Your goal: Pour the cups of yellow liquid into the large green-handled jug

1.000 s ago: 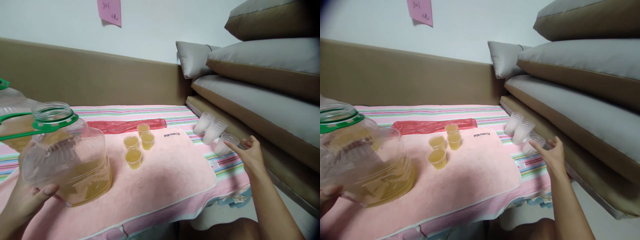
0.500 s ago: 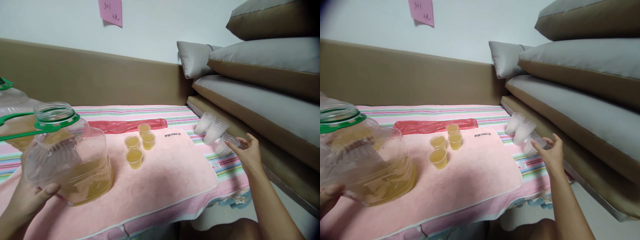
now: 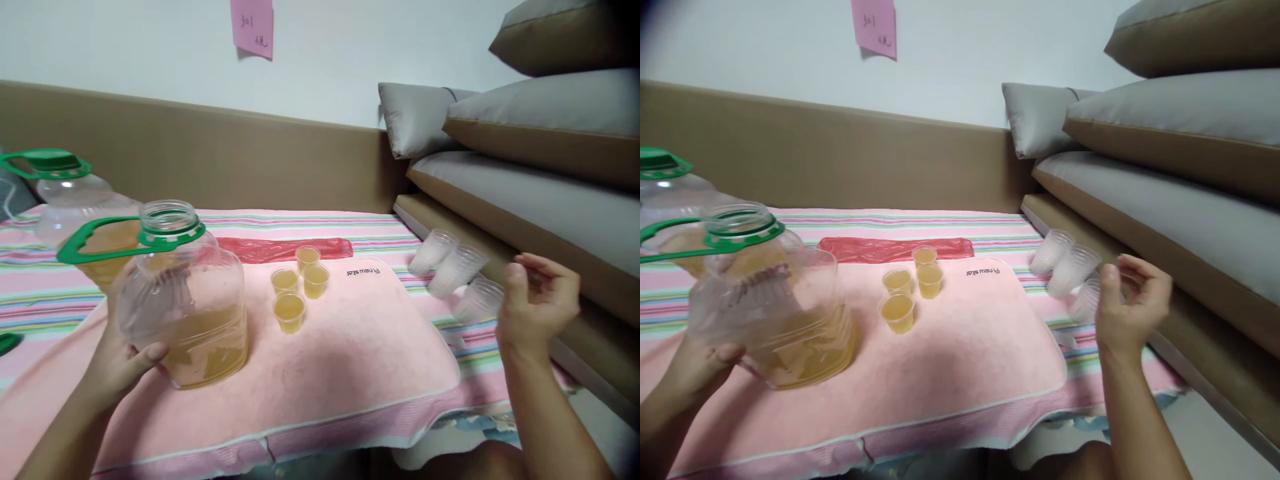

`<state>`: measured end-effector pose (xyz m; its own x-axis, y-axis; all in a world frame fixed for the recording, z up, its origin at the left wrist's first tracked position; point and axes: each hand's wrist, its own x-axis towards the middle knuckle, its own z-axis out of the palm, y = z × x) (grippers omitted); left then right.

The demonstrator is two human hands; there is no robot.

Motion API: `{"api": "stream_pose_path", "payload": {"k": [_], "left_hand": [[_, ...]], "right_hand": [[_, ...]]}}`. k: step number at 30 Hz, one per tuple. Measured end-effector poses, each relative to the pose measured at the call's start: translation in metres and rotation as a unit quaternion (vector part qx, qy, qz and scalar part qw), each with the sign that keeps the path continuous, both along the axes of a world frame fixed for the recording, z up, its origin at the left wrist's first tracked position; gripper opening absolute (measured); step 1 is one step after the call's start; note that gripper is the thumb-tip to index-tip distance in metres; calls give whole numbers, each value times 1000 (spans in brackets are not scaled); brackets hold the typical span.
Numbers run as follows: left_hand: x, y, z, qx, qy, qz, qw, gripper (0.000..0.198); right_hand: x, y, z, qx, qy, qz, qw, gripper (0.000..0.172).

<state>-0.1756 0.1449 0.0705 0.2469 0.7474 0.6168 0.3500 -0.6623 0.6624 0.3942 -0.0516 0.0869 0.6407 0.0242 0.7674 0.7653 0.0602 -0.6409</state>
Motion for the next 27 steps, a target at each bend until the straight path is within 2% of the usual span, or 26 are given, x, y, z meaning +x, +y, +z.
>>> {"api": "stream_pose_path", "payload": {"k": [3, 5, 6, 9, 12, 16, 22, 27], "left_hand": [[-2, -5, -2, -26, -34, 9, 999, 128], [-1, -7, 0, -34, -41, 9, 999, 129], [0, -8, 0, -39, -44, 4, 998, 129], [2, -10, 2, -51, -51, -14, 997, 126], [2, -12, 2, -61, -53, -27, 996, 124], [3, -16, 3, -63, -54, -38, 996, 123], [5, -21, 5, -46, -60, -50, 996, 123], [6, -23, 6, -54, -64, -54, 995, 128]], "right_hand": [[-52, 36, 3, -52, 31, 168, 984, 45], [-84, 62, -3, -128, 78, 284, 947, 49], [-98, 74, -7, -166, 101, 334, 922, 57], [-129, 105, -25, -256, 175, 419, 853, 81], [-146, 127, -41, -295, 211, 450, 816, 91], [-156, 142, -55, -297, 219, 457, 809, 88], [-170, 147, -62, -279, 232, 493, 791, 74], [-174, 150, -66, -258, 251, 517, 776, 77]]}}
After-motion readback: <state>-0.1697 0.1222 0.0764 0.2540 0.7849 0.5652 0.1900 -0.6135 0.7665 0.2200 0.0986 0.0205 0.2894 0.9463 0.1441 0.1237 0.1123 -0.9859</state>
